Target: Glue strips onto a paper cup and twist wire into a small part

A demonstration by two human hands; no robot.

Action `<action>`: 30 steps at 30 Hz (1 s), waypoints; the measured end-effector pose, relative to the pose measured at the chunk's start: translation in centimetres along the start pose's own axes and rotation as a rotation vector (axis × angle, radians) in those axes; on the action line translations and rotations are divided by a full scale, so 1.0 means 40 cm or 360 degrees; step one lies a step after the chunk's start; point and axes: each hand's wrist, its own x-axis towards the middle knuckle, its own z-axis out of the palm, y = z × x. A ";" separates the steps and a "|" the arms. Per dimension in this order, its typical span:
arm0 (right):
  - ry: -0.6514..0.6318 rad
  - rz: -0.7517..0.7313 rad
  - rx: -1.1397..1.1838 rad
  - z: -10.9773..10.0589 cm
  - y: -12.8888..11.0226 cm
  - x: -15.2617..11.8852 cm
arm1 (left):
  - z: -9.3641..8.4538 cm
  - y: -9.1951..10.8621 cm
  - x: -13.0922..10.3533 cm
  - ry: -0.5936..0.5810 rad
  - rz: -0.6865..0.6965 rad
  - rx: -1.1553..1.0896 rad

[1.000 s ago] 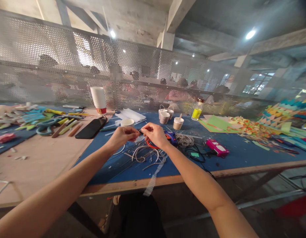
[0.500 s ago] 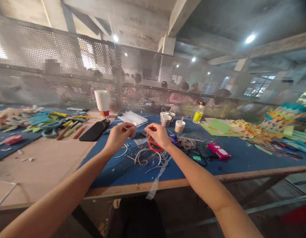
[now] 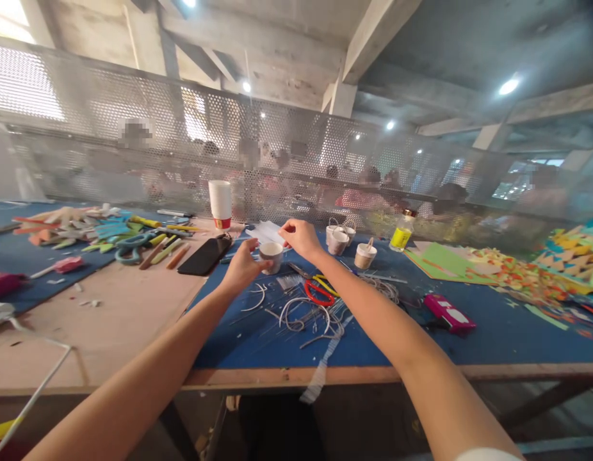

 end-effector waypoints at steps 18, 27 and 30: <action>-0.0092 -0.0095 -0.0539 0.061 0.015 0.060 | 0.018 0.002 -0.008 0.0120 0.0113 0.0108; -0.0093 -0.0067 -0.0467 0.054 0.027 0.059 | 0.015 0.009 -0.007 0.0097 0.0091 0.0160; -0.0111 -0.0080 -0.0431 0.048 0.024 0.060 | 0.013 0.011 -0.007 0.0080 0.0090 0.0162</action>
